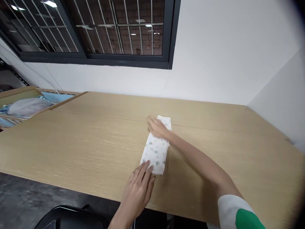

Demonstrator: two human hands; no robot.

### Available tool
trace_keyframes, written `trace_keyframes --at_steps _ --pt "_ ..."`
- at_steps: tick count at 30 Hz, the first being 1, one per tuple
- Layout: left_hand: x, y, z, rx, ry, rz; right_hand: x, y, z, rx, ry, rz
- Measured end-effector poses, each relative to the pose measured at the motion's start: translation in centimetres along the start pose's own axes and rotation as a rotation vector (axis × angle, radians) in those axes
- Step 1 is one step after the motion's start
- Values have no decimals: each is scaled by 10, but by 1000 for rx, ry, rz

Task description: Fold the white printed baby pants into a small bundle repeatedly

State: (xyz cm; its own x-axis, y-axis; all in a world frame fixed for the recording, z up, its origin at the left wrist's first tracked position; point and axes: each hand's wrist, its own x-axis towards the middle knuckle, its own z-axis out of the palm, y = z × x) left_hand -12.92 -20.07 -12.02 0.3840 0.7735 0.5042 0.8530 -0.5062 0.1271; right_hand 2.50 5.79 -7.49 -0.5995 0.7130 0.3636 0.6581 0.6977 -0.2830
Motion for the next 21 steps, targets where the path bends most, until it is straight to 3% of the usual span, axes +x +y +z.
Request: trace_keyframes --at_steps 3,5,7,11,16,19,21 --pt "1 3 1 -27 -48 30 -49 -50 -4 89 -127 -289" --pt "1 1 2 -35 -90 14 -86 -78 -9 113 -145 -403" --pt "0 -4 -1 -57 -121 5 -123 -98 -16 118 -137 -361" --pt "-6 -12 -17 -141 -149 103 -190 -119 -26 137 -134 -132" --pt "-26 -4 -46 -308 -218 277 -257 -135 -17 -16 -90 -287" --pt "-38 3 -55 -354 -125 283 -270 -145 -24 13 -60 -317" --pt "-40 5 -56 -412 46 223 -262 -147 -45 113 -100 -235"
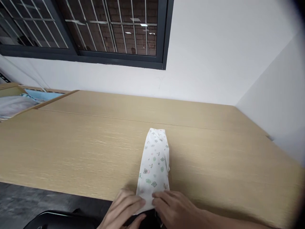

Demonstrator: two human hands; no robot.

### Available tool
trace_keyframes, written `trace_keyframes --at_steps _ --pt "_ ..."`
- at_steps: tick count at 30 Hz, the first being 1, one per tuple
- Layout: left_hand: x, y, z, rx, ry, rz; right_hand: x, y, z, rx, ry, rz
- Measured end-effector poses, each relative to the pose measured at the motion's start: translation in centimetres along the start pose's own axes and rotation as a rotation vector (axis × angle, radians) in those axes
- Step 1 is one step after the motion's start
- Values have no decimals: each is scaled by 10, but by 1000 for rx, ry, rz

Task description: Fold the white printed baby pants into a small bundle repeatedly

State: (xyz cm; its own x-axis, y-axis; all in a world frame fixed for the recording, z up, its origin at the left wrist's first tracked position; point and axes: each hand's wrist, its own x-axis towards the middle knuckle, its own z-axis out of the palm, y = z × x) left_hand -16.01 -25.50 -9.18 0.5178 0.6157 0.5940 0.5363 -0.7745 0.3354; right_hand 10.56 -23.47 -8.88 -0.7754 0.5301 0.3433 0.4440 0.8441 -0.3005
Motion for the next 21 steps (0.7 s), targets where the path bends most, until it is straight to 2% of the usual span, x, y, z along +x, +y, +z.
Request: trace_keyframes --at_steps 2,3,4,5,7,10,12,14,17,19,21 --pt "5 -3 3 -30 258 -46 17 8 -31 71 16 98" --pt "10 -5 5 -19 371 -83 29 17 -46 79 72 119" --pt "17 -7 8 4 451 -126 42 30 -59 76 132 149" --pt "25 -9 11 34 474 -181 55 47 -69 61 176 171" --pt "44 -10 20 90 361 -284 82 86 -77 -1 235 257" --pt "69 -11 42 165 70 -326 114 150 -64 18 203 400" --pt "78 -14 61 247 -25 -291 128 183 -49 29 171 474" --pt "82 -20 80 339 -59 -264 135 202 -37 3 136 516" --pt "78 -30 97 457 -83 -263 135 198 -27 -84 168 469" --pt "75 -33 100 490 -100 -260 130 177 -20 -90 155 296" --pt "72 -32 99 477 -133 -258 123 150 -11 -26 50 47"
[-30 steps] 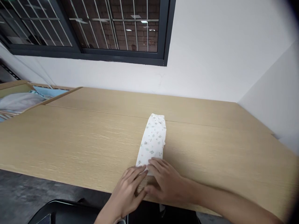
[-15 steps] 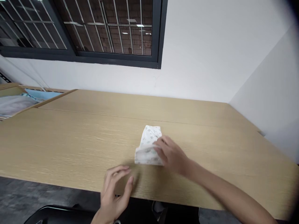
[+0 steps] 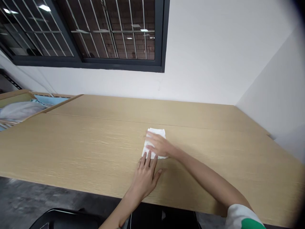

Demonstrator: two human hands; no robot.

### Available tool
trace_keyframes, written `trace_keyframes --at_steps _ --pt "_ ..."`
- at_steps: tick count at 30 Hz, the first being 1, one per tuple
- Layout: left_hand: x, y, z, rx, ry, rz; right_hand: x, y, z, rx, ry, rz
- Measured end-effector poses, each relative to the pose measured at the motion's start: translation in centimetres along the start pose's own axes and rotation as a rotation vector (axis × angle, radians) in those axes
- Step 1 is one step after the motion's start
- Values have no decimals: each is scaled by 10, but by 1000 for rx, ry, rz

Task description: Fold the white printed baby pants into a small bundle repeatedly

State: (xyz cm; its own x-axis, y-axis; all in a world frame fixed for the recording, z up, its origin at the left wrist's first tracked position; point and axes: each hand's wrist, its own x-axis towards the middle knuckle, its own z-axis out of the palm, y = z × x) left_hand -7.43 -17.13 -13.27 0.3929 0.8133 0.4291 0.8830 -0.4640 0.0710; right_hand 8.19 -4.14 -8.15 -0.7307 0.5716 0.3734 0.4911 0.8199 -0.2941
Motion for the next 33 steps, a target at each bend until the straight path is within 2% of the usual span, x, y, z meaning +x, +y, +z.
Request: trace_keyframes --at_steps 2,3,5,8,13,16,18,21,25,29,31,33 --pt "-2 1 -2 -28 -56 -4 -9 -21 11 77 -106 -201" --pt "-2 2 -3 -38 -80 -12 -12 -27 17 104 -140 -251" --pt "-2 2 -4 -44 -96 -26 -16 -27 28 112 -176 -251" --pt "-1 1 -4 -46 -65 -17 -12 -2 36 29 -194 -144" --pt "-2 0 0 -40 -43 -5 6 56 29 -75 -167 4" --pt "-4 3 1 -50 -61 -24 12 74 24 -56 -150 39" --pt "-3 1 0 -62 -67 -31 14 77 22 -63 -128 50" --pt "1 -15 -5 -128 -78 0 9 68 18 -114 -39 91" --pt "12 -57 -14 -253 -45 66 -20 38 6 -99 102 173" --pt "28 -83 -20 -293 -101 140 -69 12 -6 18 -40 93" --pt "38 -86 -25 -340 -160 100 -87 7 -8 56 -92 50" --pt "49 -86 -33 -416 -208 1 -96 8 -8 96 -70 76"
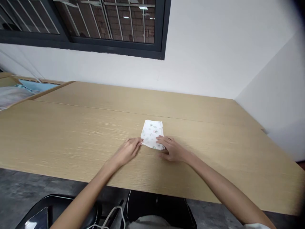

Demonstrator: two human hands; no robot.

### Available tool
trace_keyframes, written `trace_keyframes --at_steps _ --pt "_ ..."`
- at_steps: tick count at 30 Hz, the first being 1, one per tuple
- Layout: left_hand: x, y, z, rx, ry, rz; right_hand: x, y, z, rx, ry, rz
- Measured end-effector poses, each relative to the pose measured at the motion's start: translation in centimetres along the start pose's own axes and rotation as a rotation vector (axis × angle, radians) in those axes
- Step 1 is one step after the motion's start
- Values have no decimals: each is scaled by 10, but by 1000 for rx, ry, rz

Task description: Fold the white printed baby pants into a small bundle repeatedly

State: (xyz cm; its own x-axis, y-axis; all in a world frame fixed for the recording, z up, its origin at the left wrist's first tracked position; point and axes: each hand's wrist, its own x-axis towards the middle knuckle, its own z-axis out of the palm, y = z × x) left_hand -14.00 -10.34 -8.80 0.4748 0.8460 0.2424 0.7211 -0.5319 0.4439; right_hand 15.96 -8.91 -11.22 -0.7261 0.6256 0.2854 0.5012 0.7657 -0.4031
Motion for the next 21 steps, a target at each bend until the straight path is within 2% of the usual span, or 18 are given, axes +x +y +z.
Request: trace_keyframes --at_steps 5,7,10,14,21 --pt "26 -3 -16 -307 -65 -133 17 11 0 164 235 296" --pt "41 -11 -13 -344 -46 -170 32 18 -1 217 332 388" --pt "67 -24 0 -284 58 -245 53 34 -3 209 432 469" --pt "94 -29 18 -168 109 -316 77 55 2 94 439 558" --pt "109 -16 29 64 107 -314 94 72 10 -11 430 704"
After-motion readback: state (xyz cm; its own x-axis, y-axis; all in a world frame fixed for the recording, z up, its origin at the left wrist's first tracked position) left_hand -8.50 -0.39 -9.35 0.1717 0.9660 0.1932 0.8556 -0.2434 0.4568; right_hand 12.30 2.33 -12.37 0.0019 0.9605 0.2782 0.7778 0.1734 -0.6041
